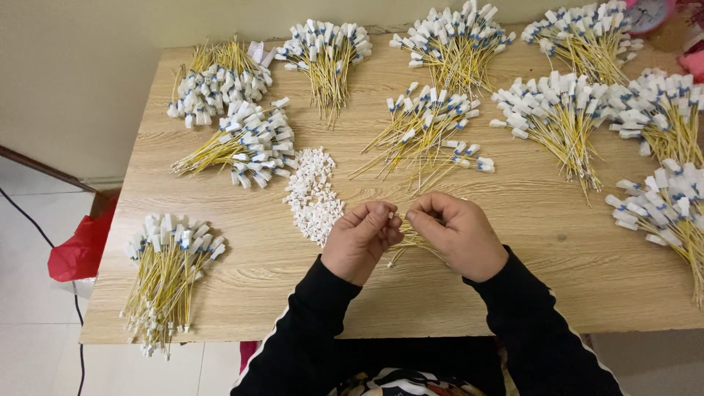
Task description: Assembling small white caps onto the ends of yellow wires
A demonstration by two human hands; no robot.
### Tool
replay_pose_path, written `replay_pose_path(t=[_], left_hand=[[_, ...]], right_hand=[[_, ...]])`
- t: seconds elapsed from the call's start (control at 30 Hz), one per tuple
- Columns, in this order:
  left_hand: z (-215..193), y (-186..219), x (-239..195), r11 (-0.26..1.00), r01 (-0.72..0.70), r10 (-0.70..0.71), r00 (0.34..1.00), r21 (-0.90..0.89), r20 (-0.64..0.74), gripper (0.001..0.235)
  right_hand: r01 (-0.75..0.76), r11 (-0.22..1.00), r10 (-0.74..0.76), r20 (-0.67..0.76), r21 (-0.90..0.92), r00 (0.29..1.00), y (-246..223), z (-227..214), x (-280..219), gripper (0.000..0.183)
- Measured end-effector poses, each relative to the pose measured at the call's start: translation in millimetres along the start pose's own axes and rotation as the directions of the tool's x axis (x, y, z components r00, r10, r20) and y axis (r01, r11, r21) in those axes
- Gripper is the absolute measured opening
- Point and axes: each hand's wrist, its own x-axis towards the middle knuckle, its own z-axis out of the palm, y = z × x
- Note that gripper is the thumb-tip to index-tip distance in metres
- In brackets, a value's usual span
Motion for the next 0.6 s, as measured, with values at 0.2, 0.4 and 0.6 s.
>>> replay_pose_path(t=[0.2, 0.4, 0.6], left_hand=[[-4.0, -4.1, -0.7, 1.0, 0.02, -0.02, 1.0, -0.014, 0.018, 0.023], [-5.6, -3.2, 0.5, 0.999, 0.026, -0.026, 1.0, -0.042, -0.007, 0.023], [-1.5, -2.5, -2.5, 0.997, 0.04, -0.04, 0.999, -0.058, -0.008, 0.022]], right_hand=[[-0.001, 1.0, 0.001, 0.018, -0.018, 1.0, 7.7, 2.7, 2.6, 0.008], [-0.017, 1.0, 0.017, 0.008, 0.01, 1.0, 4.9, 4.9, 2.2, 0.009], [-0.023, 1.0, 0.023, 0.004, -0.001, 1.0, 6.2, 5.6, 4.6, 0.009]])
